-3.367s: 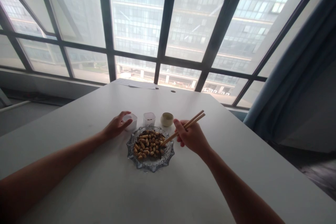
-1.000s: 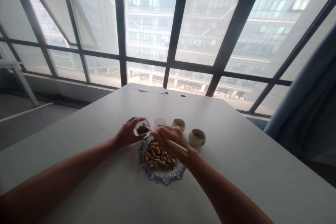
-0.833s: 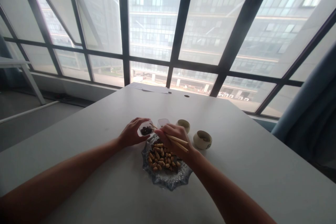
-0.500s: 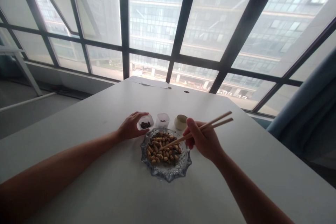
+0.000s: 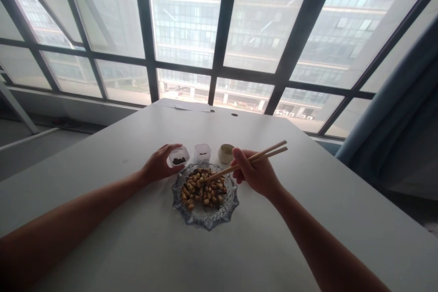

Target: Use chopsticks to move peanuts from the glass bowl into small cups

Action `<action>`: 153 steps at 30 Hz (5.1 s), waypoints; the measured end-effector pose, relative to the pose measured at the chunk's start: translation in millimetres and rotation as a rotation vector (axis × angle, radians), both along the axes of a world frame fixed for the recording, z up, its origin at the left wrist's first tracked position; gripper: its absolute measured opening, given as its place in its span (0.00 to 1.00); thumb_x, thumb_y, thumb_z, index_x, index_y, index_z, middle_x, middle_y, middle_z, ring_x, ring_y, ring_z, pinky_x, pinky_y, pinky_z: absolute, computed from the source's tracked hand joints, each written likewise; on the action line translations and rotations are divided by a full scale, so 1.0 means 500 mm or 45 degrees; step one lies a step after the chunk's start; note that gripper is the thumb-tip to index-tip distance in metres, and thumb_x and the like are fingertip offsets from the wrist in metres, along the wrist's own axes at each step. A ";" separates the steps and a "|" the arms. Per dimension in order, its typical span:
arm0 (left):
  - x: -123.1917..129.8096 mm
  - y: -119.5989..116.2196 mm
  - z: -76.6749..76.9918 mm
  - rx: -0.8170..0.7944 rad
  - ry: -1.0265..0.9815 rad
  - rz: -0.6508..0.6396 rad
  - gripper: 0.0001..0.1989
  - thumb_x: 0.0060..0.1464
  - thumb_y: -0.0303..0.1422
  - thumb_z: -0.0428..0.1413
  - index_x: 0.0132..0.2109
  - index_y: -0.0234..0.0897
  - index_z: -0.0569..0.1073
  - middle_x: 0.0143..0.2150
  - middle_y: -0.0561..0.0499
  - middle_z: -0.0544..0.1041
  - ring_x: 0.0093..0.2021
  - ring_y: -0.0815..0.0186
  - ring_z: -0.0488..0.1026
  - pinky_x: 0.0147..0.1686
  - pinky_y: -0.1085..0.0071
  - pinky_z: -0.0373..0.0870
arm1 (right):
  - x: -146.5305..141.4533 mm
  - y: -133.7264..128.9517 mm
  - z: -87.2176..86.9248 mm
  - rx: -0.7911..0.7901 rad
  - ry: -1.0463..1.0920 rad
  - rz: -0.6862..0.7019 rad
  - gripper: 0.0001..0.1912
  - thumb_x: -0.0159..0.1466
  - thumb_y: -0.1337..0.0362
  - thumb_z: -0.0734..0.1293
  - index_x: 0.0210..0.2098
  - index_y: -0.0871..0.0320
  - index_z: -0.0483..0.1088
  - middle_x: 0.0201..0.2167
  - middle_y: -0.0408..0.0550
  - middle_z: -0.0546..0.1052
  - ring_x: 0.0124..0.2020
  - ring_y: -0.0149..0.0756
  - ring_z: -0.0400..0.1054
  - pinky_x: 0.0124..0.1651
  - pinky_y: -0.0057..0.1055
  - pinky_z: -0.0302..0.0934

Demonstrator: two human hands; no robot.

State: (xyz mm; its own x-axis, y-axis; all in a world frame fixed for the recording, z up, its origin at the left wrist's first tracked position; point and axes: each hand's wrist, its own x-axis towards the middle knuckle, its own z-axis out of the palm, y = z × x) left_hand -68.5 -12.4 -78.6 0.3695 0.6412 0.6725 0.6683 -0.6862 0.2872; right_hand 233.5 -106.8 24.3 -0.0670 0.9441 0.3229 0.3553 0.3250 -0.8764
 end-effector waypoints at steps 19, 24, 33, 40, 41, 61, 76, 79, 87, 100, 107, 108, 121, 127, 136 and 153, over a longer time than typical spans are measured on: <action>0.000 -0.001 -0.001 -0.032 -0.013 -0.006 0.31 0.50 0.40 0.62 0.60 0.39 0.67 0.53 0.41 0.77 0.53 0.51 0.75 0.54 0.56 0.73 | 0.024 -0.003 0.020 0.096 -0.092 -0.069 0.30 0.59 0.36 0.66 0.21 0.59 0.73 0.11 0.47 0.73 0.11 0.33 0.67 0.13 0.25 0.63; 0.001 -0.003 0.001 -0.034 -0.011 -0.006 0.30 0.50 0.40 0.62 0.59 0.39 0.67 0.53 0.41 0.77 0.53 0.51 0.75 0.53 0.55 0.73 | 0.009 -0.012 0.022 0.093 -0.157 -0.097 0.32 0.58 0.34 0.65 0.20 0.59 0.71 0.11 0.47 0.73 0.11 0.32 0.66 0.13 0.25 0.61; -0.001 -0.002 0.000 -0.031 -0.018 -0.015 0.31 0.49 0.40 0.63 0.59 0.40 0.67 0.53 0.42 0.77 0.53 0.52 0.75 0.53 0.56 0.73 | -0.006 -0.013 0.000 0.109 -0.326 0.060 0.30 0.64 0.38 0.63 0.22 0.59 0.71 0.14 0.46 0.73 0.14 0.32 0.67 0.16 0.25 0.61; 0.000 -0.005 0.003 -0.048 -0.017 -0.011 0.30 0.49 0.40 0.62 0.59 0.38 0.68 0.53 0.41 0.77 0.53 0.52 0.75 0.53 0.56 0.73 | -0.001 -0.021 0.014 0.202 -0.561 0.341 0.27 0.68 0.48 0.62 0.20 0.58 0.68 0.15 0.46 0.72 0.15 0.30 0.65 0.18 0.25 0.59; 0.000 -0.006 0.005 -0.051 -0.017 -0.012 0.30 0.49 0.40 0.62 0.59 0.38 0.68 0.53 0.41 0.77 0.53 0.52 0.75 0.53 0.56 0.73 | -0.001 -0.022 0.016 0.222 -0.596 0.381 0.27 0.69 0.48 0.62 0.19 0.58 0.67 0.15 0.46 0.72 0.15 0.29 0.63 0.18 0.26 0.58; 0.001 -0.005 0.004 -0.069 -0.003 -0.003 0.30 0.50 0.41 0.61 0.59 0.39 0.67 0.54 0.42 0.76 0.54 0.52 0.75 0.54 0.57 0.72 | 0.004 -0.025 0.026 0.163 -0.579 0.428 0.27 0.68 0.46 0.61 0.20 0.57 0.68 0.16 0.46 0.73 0.15 0.30 0.67 0.18 0.26 0.61; 0.002 -0.005 0.006 -0.064 -0.012 -0.004 0.30 0.49 0.40 0.62 0.59 0.39 0.68 0.53 0.42 0.77 0.53 0.52 0.75 0.54 0.56 0.72 | 0.048 0.031 0.034 -0.045 0.544 -0.047 0.26 0.48 0.42 0.77 0.20 0.59 0.72 0.11 0.44 0.71 0.10 0.30 0.64 0.12 0.25 0.58; 0.001 -0.005 0.006 -0.088 -0.017 0.009 0.30 0.49 0.40 0.62 0.59 0.38 0.67 0.54 0.41 0.77 0.54 0.52 0.75 0.54 0.56 0.72 | 0.047 0.029 0.032 -0.012 0.515 -0.055 0.27 0.48 0.41 0.77 0.21 0.60 0.72 0.11 0.44 0.72 0.10 0.30 0.64 0.12 0.25 0.58; 0.001 -0.001 0.005 -0.219 -0.082 0.120 0.33 0.49 0.43 0.62 0.61 0.39 0.63 0.54 0.41 0.77 0.50 0.52 0.77 0.50 0.55 0.75 | 0.041 0.001 0.033 0.213 0.138 -0.112 0.25 0.59 0.41 0.70 0.24 0.59 0.74 0.15 0.46 0.75 0.14 0.32 0.69 0.17 0.27 0.65; 0.065 0.016 0.118 -0.074 0.137 0.177 0.37 0.53 0.57 0.55 0.61 0.36 0.65 0.60 0.36 0.72 0.60 0.45 0.68 0.57 0.45 0.64 | 0.091 0.005 0.070 0.458 -0.037 -0.273 0.30 0.61 0.37 0.65 0.24 0.59 0.72 0.16 0.48 0.75 0.15 0.34 0.70 0.17 0.28 0.65; 0.299 0.067 0.169 -0.456 0.646 -0.007 0.47 0.48 0.59 0.58 0.67 0.34 0.59 0.66 0.34 0.66 0.66 0.45 0.59 0.66 0.45 0.47 | 0.122 -0.002 0.087 0.521 -0.286 -0.328 0.30 0.64 0.38 0.62 0.23 0.59 0.70 0.16 0.49 0.76 0.16 0.34 0.71 0.19 0.28 0.64; 0.321 0.079 0.168 -0.503 0.693 -0.004 0.48 0.47 0.60 0.58 0.67 0.35 0.59 0.67 0.34 0.65 0.67 0.45 0.58 0.66 0.44 0.44 | 0.123 -0.004 0.090 0.522 -0.301 -0.324 0.31 0.64 0.37 0.62 0.23 0.58 0.70 0.16 0.49 0.76 0.16 0.34 0.71 0.19 0.28 0.64; 0.369 0.097 0.154 -0.449 0.808 -0.164 0.40 0.37 0.47 0.68 0.58 0.42 0.67 0.55 0.44 0.76 0.53 0.49 0.72 0.55 0.59 0.65 | 0.154 -0.007 0.102 0.448 -0.339 -0.244 0.32 0.63 0.35 0.61 0.23 0.58 0.69 0.18 0.49 0.76 0.16 0.34 0.71 0.19 0.27 0.64; 0.367 0.084 0.152 -0.297 0.838 -0.274 0.38 0.39 0.43 0.68 0.57 0.38 0.68 0.54 0.41 0.75 0.52 0.49 0.73 0.54 0.59 0.65 | 0.147 -0.001 0.089 0.385 -0.438 -0.094 0.32 0.64 0.36 0.60 0.23 0.59 0.69 0.17 0.48 0.75 0.16 0.33 0.70 0.19 0.26 0.62; 0.359 0.074 0.171 -0.311 0.775 -0.326 0.38 0.38 0.45 0.69 0.57 0.42 0.69 0.56 0.44 0.75 0.53 0.50 0.73 0.55 0.59 0.65 | 0.134 0.013 0.066 0.375 -0.473 -0.067 0.31 0.63 0.37 0.62 0.23 0.58 0.69 0.16 0.47 0.74 0.17 0.33 0.69 0.20 0.26 0.61; 0.328 0.076 0.178 -0.643 0.733 -0.251 0.43 0.43 0.56 0.63 0.62 0.40 0.67 0.59 0.44 0.74 0.58 0.51 0.71 0.60 0.57 0.61 | 0.102 -0.012 0.080 0.162 -0.209 0.032 0.31 0.63 0.37 0.63 0.22 0.59 0.69 0.13 0.44 0.70 0.13 0.29 0.64 0.16 0.24 0.58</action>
State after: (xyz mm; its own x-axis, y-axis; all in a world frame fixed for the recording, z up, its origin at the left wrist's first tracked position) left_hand 95.3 25.7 10.7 0.7095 0.7046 -0.0140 0.6862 -0.6862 0.2414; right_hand 284.6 -112.9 64.2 -0.1514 0.8937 0.4224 0.4805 0.4400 -0.7586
